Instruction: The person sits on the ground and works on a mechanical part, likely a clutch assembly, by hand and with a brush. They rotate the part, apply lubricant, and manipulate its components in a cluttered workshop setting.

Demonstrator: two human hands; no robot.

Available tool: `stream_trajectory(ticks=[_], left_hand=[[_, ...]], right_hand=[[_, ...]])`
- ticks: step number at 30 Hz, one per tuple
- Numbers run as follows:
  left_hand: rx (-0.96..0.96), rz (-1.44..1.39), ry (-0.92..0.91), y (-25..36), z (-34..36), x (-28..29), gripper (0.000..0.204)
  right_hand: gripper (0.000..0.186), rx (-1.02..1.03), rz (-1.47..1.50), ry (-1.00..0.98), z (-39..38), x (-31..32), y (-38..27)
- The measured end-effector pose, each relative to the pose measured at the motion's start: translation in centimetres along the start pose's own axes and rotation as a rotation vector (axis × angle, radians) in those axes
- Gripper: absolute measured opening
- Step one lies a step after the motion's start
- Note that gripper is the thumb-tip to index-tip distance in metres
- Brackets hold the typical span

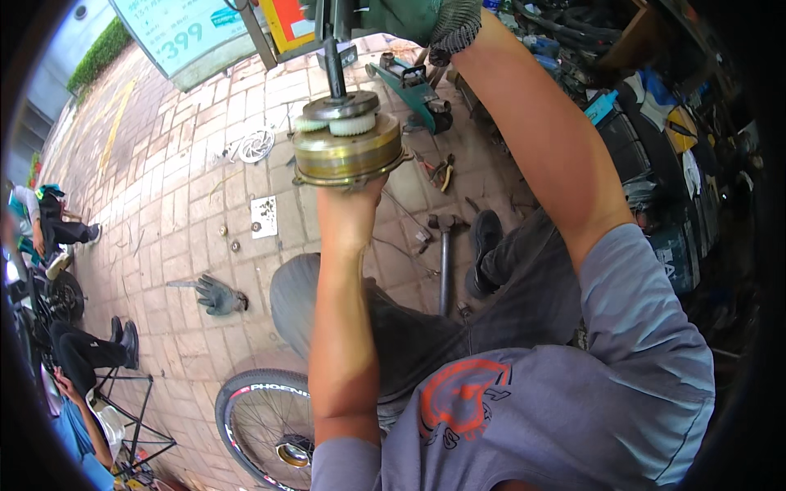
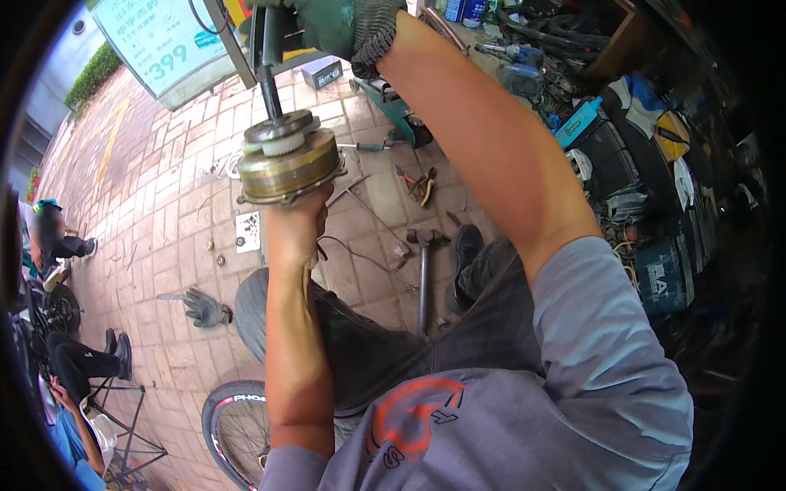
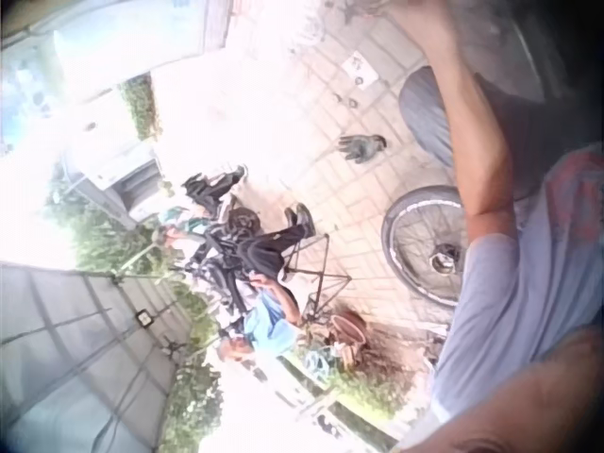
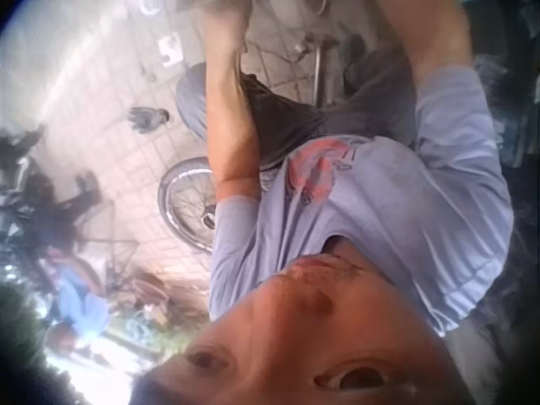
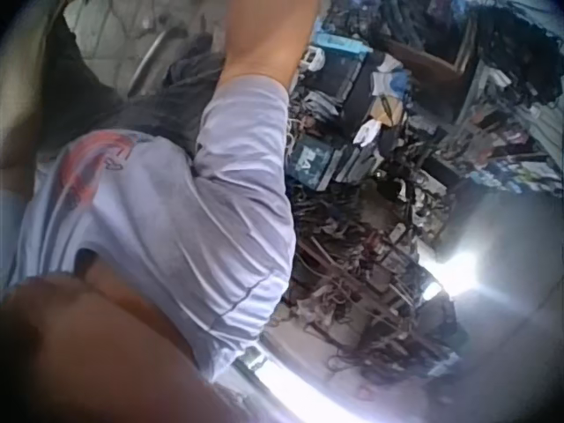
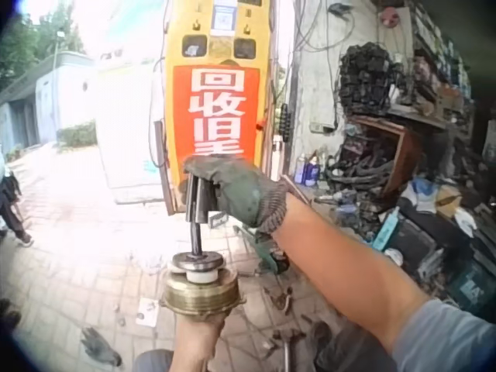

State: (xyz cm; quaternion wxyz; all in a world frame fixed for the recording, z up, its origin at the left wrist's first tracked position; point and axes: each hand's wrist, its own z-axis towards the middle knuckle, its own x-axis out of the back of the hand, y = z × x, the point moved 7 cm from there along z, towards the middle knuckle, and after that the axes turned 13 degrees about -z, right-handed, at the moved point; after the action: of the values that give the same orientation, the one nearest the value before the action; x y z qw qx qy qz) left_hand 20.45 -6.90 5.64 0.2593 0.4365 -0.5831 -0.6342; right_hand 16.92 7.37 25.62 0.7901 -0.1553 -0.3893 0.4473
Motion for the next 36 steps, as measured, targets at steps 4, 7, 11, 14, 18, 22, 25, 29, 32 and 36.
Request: stream_trajectory(ticks=[4,7,11,14,18,22,25,29,32,36], left_hand=[[0.022,-0.149,-0.03,0.4,-0.6,0.0,0.017],[0.072,-0.35,-0.055,-0.3,-0.8,0.0,0.011],[0.118,-0.476,-0.093,-0.5,-0.7,-0.2,0.009],[0.173,-0.557,-0.169,0.2,-1.2,-1.3,0.026],[0.262,-0.656,-0.228,-0.3,-1.4,-0.6,0.034],[0.254,-0.671,-0.216,-0.1,-1.7,0.2,0.033],[0.268,-0.677,-0.346,-0.3,-1.3,-1.4,0.034],[0.316,-0.911,-0.525,-0.8,-2.6,-1.3,0.01],[0.31,-0.873,-0.6,-0.2,-3.4,-1.6,0.013],[0.346,-0.796,-0.77,0.3,-3.7,-4.3,0.036]], right_hand=[[0.032,-0.467,0.524,0.259,-2.0,3.1,4.3],[0.036,-0.484,-0.51,-0.085,-8.9,3.1,8.2],[0.049,-1.152,-0.618,-0.102,-22.9,-0.2,17.1],[0.042,-1.342,-0.589,-0.156,-34.8,-3.4,24.9],[0.031,-1.488,-0.612,-0.621,-45.6,-9.0,30.7],[0.022,-0.839,-0.849,-1.414,-52.1,-14.4,32.7],[0.03,-0.699,-0.913,-1.083,-56.0,-14.9,33.9],[0.04,-1.404,-0.506,-0.77,-55.3,-18.1,32.1],[0.069,-1.43,-0.445,-0.886,-56.6,-20.1,31.7],[0.052,-1.162,-0.393,-1.184,-60.8,-21.4,34.6]])
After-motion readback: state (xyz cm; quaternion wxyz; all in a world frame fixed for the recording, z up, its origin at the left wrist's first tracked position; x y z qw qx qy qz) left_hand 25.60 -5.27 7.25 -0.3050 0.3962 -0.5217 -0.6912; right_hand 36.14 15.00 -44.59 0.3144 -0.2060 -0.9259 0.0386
